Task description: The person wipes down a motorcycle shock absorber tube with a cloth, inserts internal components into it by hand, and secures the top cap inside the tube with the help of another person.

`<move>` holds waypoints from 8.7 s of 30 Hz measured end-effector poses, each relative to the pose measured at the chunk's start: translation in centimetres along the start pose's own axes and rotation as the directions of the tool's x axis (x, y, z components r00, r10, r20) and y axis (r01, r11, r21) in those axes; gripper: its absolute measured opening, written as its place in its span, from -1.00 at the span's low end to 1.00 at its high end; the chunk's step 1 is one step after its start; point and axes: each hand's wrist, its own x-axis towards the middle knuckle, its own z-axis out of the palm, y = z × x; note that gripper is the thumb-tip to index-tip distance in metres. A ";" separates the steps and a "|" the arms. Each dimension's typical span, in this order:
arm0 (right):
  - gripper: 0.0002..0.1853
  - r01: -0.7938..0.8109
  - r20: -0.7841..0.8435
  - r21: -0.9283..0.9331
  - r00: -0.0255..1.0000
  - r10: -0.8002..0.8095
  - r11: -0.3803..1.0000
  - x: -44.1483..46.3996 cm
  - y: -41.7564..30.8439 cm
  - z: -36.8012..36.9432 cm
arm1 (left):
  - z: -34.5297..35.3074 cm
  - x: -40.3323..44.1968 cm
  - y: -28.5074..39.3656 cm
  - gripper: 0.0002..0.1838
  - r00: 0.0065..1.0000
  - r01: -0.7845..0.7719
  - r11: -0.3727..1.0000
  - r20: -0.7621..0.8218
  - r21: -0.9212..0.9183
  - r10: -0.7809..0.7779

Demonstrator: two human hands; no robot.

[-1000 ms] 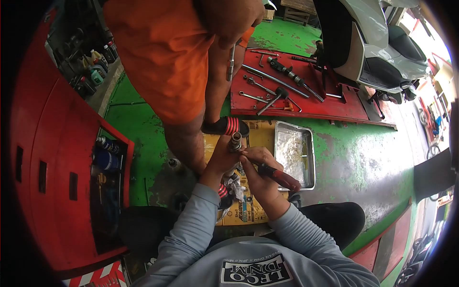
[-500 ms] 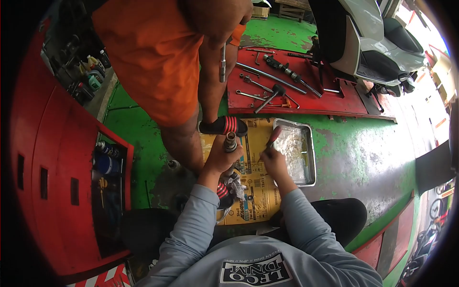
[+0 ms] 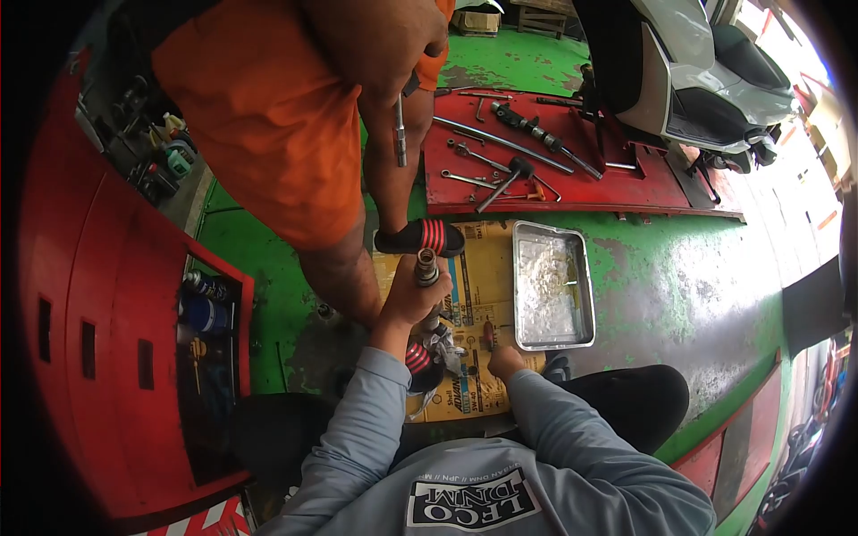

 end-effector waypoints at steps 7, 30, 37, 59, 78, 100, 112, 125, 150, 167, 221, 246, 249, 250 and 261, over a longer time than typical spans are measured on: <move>-0.56 -0.089 -0.049 0.016 0.995 0.089 0.996 1.4 0.6 1.2 | -0.1 0.2 -0.3 -0.87 0.999 -0.052 0.998 0.000 0.031 0.052; -0.69 0.385 -0.044 -0.039 0.921 -0.386 0.922 -1.7 -2.1 1.8 | -0.2 -0.3 0.0 -0.82 0.997 -0.081 0.991 0.023 0.110 0.079; -0.61 0.266 -0.130 0.138 0.960 -0.249 0.954 -0.7 -1.9 1.1 | -0.4 -0.2 -0.2 -0.83 0.997 -0.074 0.996 0.019 0.059 0.073; -0.75 0.879 -0.721 0.180 0.424 -0.548 0.443 -17.5 -14.1 -36.2 | 0.0 0.4 -0.8 -0.86 0.992 -0.120 0.991 0.046 0.057 0.118; -0.70 0.894 -0.415 -0.229 0.268 -0.869 0.385 -19.4 -17.7 -38.8 | 0.0 -0.2 0.9 -0.84 0.999 -0.011 0.984 0.036 0.178 0.005; -0.67 0.944 -0.528 0.081 0.314 -0.789 0.321 -17.0 -14.7 -36.3 | 0.0 0.1 -0.3 -0.85 0.998 -0.040 0.989 0.049 0.142 0.034; -0.68 0.941 -0.556 0.152 0.333 -0.761 0.301 -17.3 -15.0 -36.0 | 0.1 0.0 -0.4 -0.79 0.995 -0.083 0.991 0.062 0.109 0.077; -0.67 0.951 -0.558 0.108 0.300 -0.773 0.291 -17.0 -15.1 -35.8 | 0.3 0.0 0.2 -0.76 0.996 -0.074 0.991 0.060 0.107 0.068; -0.66 0.930 -0.564 0.199 0.367 -0.740 0.309 -17.2 -15.1 -35.5 | 0.3 0.1 0.4 -0.83 0.999 -0.044 0.993 0.030 0.110 0.041; -0.69 0.941 -0.580 0.188 0.338 -0.741 0.281 -16.3 -15.0 -34.1 | 1.0 -0.3 1.4 -0.85 0.999 -0.048 0.997 0.012 0.054 0.047; -0.74 0.895 -0.592 0.422 0.393 -0.703 0.144 -15.3 -14.6 -31.1 | 0.0 -0.6 -0.9 -0.59 0.998 -0.009 0.966 -0.053 0.258 0.024; -0.73 0.934 -0.702 0.257 0.356 -0.617 0.247 -15.4 -15.1 -29.9 | -0.7 0.3 -1.9 -0.45 0.996 -0.048 0.900 -0.048 0.432 0.077; -0.71 0.935 -0.704 0.268 0.356 -0.615 0.234 -15.7 -15.1 -30.2 | -0.5 0.1 -2.1 -0.45 0.997 -0.008 0.918 -0.065 0.397 0.036; -0.71 0.935 -0.704 0.273 0.356 -0.615 0.228 -15.7 -15.0 -30.2 | -0.6 0.2 -2.1 -0.45 0.998 0.001 0.927 -0.062 0.375 0.024; -0.72 0.941 -0.710 0.245 0.338 -0.619 0.232 -15.8 -14.9 -29.9 | -0.1 -0.1 -1.9 -0.52 0.996 0.028 0.938 -0.085 0.345 0.001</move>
